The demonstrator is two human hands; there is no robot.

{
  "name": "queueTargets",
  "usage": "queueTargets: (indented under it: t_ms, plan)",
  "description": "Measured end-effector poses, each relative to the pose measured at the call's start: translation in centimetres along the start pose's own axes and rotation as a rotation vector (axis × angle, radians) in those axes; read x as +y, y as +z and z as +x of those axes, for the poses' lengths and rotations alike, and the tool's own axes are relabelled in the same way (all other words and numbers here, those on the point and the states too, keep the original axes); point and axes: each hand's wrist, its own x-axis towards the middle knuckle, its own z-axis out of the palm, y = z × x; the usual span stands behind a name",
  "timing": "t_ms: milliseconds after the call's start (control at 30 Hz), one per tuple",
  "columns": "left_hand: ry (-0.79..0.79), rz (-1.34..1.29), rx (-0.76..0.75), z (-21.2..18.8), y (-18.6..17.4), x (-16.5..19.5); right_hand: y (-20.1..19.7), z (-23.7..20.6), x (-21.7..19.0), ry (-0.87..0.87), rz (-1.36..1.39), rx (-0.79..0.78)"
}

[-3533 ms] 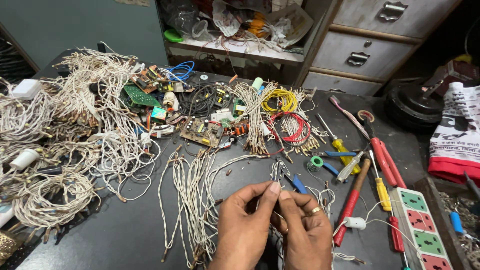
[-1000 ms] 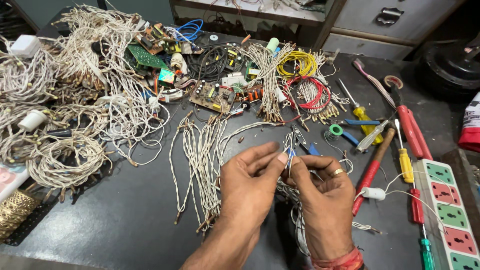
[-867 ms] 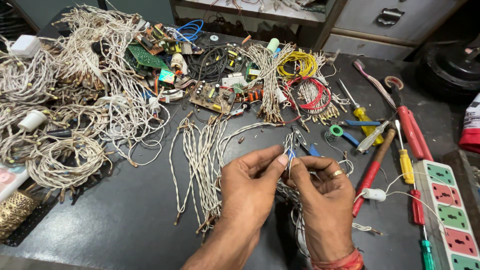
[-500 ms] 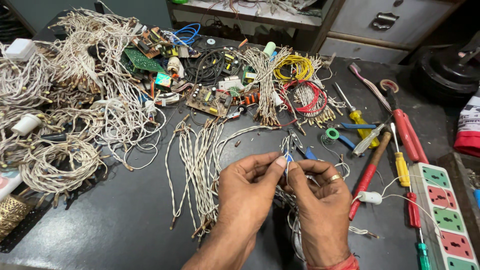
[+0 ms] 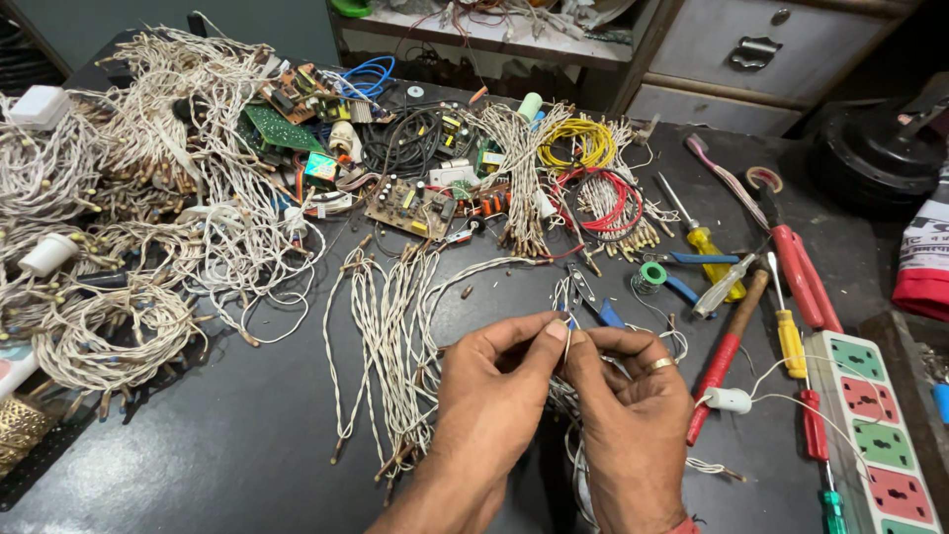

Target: The person strips the insulation from the ends of several white electrical wires using pliers and a screwdriver. They then twist the exposed copper strands together by hand on a cluttered workbench.

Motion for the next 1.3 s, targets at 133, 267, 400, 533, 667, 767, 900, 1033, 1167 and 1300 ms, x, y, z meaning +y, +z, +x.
queueTargets:
  t_ms: [133, 267, 400, 533, 667, 767, 900, 1033, 1167, 1300]
  plan:
    - [-0.021, -0.014, -0.003, 0.1, -0.1, -0.2, -0.1, -0.1, 0.4, 0.000, -0.014, 0.016]
    - [-0.016, -0.062, -0.023, 0.2, -0.2, -0.4, -0.2, -0.2, 0.8, -0.020, 0.013, 0.010]
    - [-0.038, -0.108, -0.051, 0.3, -0.4, -0.5, -0.2, -0.4, 1.1, -0.017, -0.004, 0.017]
    - [-0.057, -0.127, -0.054, 0.2, -0.5, -0.5, -0.1, -0.5, 1.1, -0.020, -0.033, 0.026]
    - [-0.057, -0.120, -0.031, 0.1, -0.4, -0.4, -0.1, -0.7, 1.2, -0.019, -0.046, 0.027]
    - [-0.056, -0.109, -0.014, 0.1, -0.2, -0.5, -0.2, -0.6, 1.3, -0.033, -0.054, 0.041]
    - [-0.053, -0.120, -0.036, 0.4, -0.1, -0.7, -0.4, -0.5, 1.5, -0.006, -0.071, 0.049]
    - [-0.062, -0.143, -0.072, 0.6, -0.3, -1.1, -0.4, -0.4, 1.5, -0.029, -0.025, 0.046]
    - [-0.051, -0.149, -0.093, 0.7, -0.4, -1.1, -0.3, -0.4, 1.4, -0.009, -0.046, 0.061]
    - [-0.054, -0.138, -0.092, 0.8, -0.4, -1.2, -0.2, -0.5, 1.4, -0.006, -0.038, 0.070]
